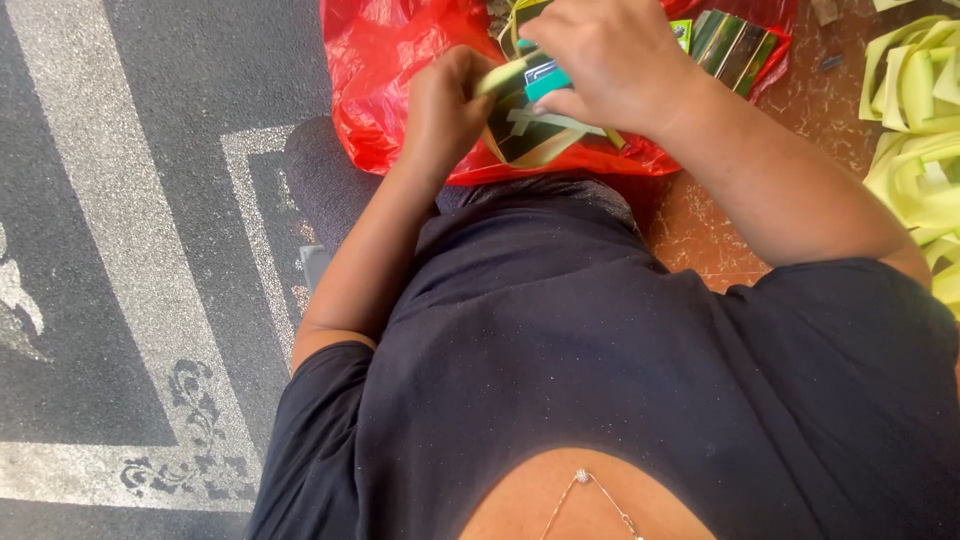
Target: Making square-shaped containers or baskets by stapling folded palm leaves.
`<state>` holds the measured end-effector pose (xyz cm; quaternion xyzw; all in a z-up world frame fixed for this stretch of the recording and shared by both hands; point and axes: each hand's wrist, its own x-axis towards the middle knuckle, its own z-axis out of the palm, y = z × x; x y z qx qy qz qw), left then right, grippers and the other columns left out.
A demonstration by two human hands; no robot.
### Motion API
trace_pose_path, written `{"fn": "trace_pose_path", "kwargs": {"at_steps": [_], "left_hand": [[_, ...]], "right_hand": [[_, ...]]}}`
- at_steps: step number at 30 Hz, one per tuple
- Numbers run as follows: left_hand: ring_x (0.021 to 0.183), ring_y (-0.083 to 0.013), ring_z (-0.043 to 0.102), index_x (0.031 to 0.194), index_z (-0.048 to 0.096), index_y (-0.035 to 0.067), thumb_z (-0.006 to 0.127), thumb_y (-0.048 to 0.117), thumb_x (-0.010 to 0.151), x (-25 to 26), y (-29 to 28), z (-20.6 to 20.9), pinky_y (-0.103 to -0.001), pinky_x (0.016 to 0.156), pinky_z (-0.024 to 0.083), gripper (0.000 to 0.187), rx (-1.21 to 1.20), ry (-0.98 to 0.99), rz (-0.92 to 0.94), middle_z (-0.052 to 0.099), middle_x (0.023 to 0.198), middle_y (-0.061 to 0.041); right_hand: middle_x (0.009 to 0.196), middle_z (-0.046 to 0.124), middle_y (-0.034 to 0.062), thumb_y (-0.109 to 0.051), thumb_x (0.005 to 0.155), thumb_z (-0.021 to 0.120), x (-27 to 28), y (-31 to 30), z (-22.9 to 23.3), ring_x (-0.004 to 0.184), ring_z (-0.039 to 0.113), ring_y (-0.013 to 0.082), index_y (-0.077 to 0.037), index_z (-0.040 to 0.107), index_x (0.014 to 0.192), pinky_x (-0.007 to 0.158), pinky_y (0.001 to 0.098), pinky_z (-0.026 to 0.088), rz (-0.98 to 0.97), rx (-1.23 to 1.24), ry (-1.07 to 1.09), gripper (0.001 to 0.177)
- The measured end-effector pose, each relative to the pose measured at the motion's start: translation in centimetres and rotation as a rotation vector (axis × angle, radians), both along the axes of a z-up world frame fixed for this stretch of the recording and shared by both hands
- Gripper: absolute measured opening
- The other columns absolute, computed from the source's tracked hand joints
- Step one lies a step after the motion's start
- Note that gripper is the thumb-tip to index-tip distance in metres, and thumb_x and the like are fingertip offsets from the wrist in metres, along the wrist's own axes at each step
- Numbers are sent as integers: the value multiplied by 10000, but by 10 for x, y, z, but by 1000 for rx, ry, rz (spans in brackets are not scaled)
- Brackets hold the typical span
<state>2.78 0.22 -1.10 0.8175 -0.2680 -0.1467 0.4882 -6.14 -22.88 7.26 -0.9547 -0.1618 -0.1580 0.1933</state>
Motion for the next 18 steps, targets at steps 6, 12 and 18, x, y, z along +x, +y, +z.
{"fn": "trace_pose_path", "kwargs": {"at_steps": [6, 12, 18], "left_hand": [[717, -295, 711, 976, 657, 37, 702, -71, 721, -21, -13, 23, -388, 650, 562, 281, 43, -263, -85, 706, 805, -149], [770, -324, 715, 1009, 665, 59, 692, -66, 826, -9, -24, 13, -397, 678, 566, 223, 49, -265, -181, 697, 844, -171], [919, -225, 729, 1125, 677, 6, 635, -50, 893, 66, -37, -40, -324, 826, 592, 243, -61, 84, -235, 747, 1001, -137]], "right_hand": [[943, 685, -10, -434, 702, 890, 3, 8, 0, 975, 681, 193, -144, 708, 1020, 764, 347, 527, 108, -390, 29, 468], [966, 684, 11, -407, 771, 879, -7, -3, -27, 991, 677, 197, -133, 701, 1019, 822, 356, 548, 51, -336, 106, 410], [1257, 660, 169, -381, 867, 866, -30, -70, -84, 1145, 650, 339, -46, 587, 1356, 980, 454, 535, -256, 202, 18, 655]]}}
